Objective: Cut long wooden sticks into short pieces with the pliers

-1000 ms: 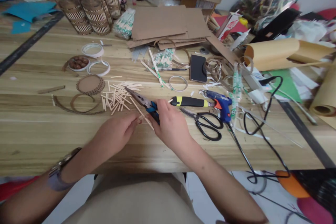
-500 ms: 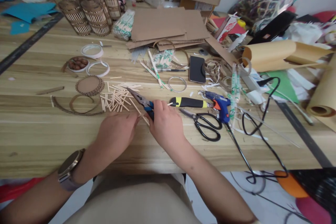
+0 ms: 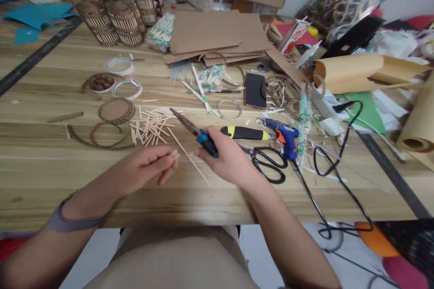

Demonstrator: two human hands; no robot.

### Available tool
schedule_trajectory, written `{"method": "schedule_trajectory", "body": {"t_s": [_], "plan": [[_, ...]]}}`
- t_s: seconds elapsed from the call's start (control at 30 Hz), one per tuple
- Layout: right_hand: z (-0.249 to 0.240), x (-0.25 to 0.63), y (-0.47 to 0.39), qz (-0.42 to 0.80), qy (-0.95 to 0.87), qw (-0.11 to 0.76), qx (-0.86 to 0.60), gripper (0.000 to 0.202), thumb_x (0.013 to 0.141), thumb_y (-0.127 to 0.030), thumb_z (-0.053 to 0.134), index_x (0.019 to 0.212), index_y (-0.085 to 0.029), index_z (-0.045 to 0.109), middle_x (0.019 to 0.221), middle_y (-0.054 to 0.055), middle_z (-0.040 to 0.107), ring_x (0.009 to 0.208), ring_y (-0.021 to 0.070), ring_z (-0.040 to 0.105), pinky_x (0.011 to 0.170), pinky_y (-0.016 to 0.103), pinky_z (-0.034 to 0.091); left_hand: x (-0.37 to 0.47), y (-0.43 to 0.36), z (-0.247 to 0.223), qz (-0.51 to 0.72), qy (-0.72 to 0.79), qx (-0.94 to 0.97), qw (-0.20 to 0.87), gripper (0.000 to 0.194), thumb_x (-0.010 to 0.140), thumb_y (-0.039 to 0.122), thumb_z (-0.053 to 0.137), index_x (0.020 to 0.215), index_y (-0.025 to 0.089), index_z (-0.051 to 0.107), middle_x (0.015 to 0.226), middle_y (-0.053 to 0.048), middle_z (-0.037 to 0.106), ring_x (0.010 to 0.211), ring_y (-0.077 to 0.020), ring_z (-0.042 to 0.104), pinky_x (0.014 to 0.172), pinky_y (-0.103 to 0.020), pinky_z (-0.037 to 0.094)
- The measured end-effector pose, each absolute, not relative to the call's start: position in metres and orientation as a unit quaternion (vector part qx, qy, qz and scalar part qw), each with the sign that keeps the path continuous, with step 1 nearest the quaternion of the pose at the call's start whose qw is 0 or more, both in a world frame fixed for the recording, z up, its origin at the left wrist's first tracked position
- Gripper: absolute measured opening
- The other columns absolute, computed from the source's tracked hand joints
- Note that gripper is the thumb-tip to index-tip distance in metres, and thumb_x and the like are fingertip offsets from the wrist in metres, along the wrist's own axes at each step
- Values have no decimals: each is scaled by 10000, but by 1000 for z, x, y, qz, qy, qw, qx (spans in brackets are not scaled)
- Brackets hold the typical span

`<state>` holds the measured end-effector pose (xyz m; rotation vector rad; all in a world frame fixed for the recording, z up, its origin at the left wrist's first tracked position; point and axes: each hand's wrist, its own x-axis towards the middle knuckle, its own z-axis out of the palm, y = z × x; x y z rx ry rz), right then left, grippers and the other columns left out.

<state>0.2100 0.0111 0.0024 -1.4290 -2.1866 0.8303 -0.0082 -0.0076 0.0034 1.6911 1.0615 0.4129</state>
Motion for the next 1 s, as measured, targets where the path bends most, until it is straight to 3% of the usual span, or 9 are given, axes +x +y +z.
{"method": "schedule_trajectory", "body": {"t_s": [0.13,0.27,0.47,0.83,1.0], "plan": [[10,213,8,333,-773,227,-490,117,868,-310,588,907,-219,526,794,0,615,698,168,565,651,272,433,-6,-6,0,284,481,545,626,286,934,410,485,767,195,575,636,-8,676,636,-162,618,637,-262,428],[7,200,2,265,-813,215,-472,125,872,-238,569,987,-215,525,865,33,660,747,191,613,651,280,438,9,-4,-7,268,481,488,678,312,882,474,589,792,177,628,776,-59,754,764,-203,706,677,-283,440],[-1,199,3,224,-839,227,-442,211,882,-257,580,1075,-199,516,1033,105,682,922,244,658,741,325,498,10,-2,-15,249,445,465,724,391,792,554,691,806,163,677,781,-72,765,789,-222,724,737,-307,470],[1,200,2,281,-833,208,-428,279,860,-195,548,1138,-207,533,1033,85,705,923,234,675,772,338,518,8,-9,-17,235,407,386,794,331,759,483,770,819,164,705,730,-43,747,727,-193,712,749,-314,516],[-1,201,1,237,-819,297,-429,292,887,-272,616,1156,-210,524,1270,150,579,1219,273,549,989,430,477,10,-8,-16,296,429,355,776,225,785,374,770,829,162,707,776,-31,744,779,-171,705,781,-288,507]]}}
